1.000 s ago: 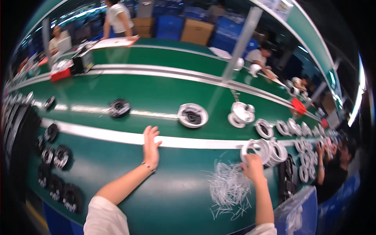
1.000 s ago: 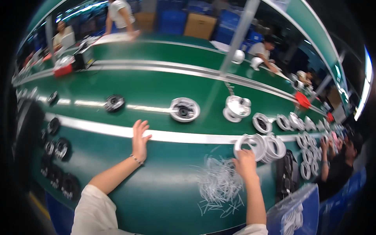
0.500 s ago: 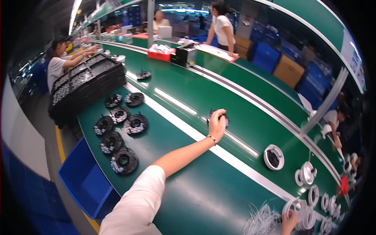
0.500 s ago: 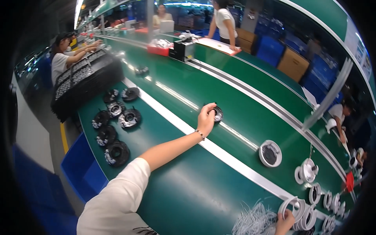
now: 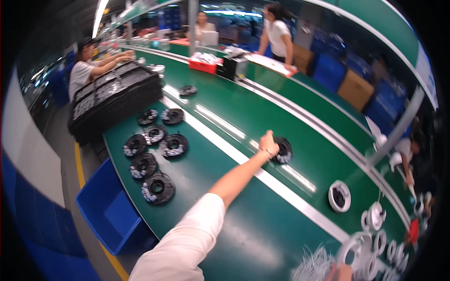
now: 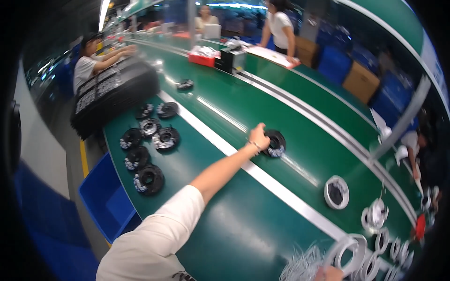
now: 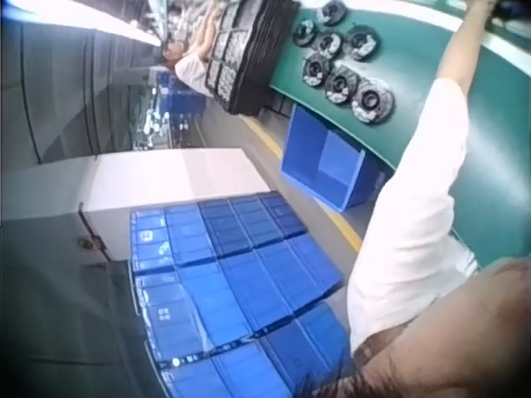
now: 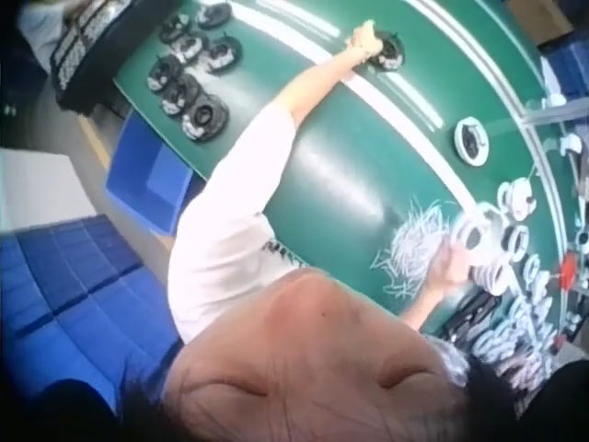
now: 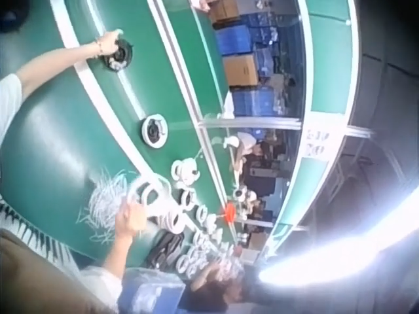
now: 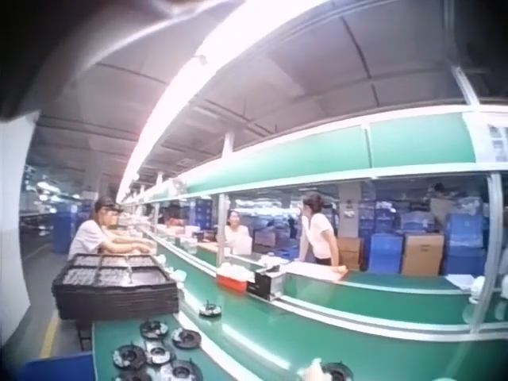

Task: Assembling internal components and housing parts for dome surveillance cameras on an industrial assembly line.

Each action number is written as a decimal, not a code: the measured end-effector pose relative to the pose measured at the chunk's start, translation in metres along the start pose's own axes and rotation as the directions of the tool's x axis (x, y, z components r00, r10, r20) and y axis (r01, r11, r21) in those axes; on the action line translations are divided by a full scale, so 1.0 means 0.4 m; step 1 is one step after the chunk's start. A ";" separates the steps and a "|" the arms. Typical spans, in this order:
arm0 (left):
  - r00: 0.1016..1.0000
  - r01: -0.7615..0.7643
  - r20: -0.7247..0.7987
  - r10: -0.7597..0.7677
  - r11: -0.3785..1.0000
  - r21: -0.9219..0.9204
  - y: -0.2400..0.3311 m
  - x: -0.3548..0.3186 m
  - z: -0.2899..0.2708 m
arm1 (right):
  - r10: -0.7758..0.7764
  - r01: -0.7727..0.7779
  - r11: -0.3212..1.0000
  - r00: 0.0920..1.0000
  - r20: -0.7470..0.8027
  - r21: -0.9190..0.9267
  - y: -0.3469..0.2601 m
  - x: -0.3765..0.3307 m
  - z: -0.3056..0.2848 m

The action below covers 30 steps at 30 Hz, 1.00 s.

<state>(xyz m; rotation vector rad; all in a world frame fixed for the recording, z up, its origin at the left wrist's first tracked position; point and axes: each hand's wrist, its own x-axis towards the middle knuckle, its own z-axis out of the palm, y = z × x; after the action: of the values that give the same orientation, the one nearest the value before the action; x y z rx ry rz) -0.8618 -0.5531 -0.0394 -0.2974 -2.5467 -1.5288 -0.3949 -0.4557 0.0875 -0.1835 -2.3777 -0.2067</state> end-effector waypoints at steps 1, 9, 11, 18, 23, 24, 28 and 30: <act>0.999 -0.015 -0.035 0.011 0.994 -0.110 0.015 -0.005 0.020 | -0.049 0.049 0.996 0.999 0.002 0.081 -0.039 0.002 0.012; 0.908 0.260 0.415 0.061 0.696 -0.669 0.073 -0.223 -0.028 | -0.232 0.002 0.768 0.933 0.275 0.641 -0.288 -0.085 0.122; 0.865 0.346 0.497 0.065 0.640 -0.686 0.093 -0.305 -0.050 | -0.238 -0.049 0.774 0.902 0.361 0.632 -0.302 -0.120 0.149; 0.740 0.492 0.661 0.120 0.574 -0.655 0.107 -0.463 -0.070 | -0.126 -0.185 0.888 0.783 0.609 0.421 -0.283 -0.030 0.137; 0.771 0.435 0.616 0.159 0.575 -0.693 0.093 -0.489 -0.074 | -0.006 -0.274 0.928 0.667 0.745 0.253 -0.276 -0.016 0.150; 0.780 0.435 0.606 0.156 0.561 -0.704 0.089 -0.488 -0.078 | 0.035 -0.317 0.918 0.663 0.748 0.239 -0.273 -0.012 0.148; 0.799 0.368 0.562 0.215 0.565 -0.739 0.087 -0.507 -0.061 | 0.152 -0.412 0.865 0.759 0.633 0.286 -0.208 -0.017 0.164; 0.793 0.323 0.547 0.267 0.578 -0.750 0.102 -0.541 -0.065 | 0.286 -0.441 0.775 0.883 0.371 0.452 -0.160 -0.028 0.190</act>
<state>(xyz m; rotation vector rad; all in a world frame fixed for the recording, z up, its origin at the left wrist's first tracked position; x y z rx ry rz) -0.6412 -0.5767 -0.0432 -1.0186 -1.8905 -2.9796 -0.4495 -0.5037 0.0190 -0.4335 -2.5161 0.7063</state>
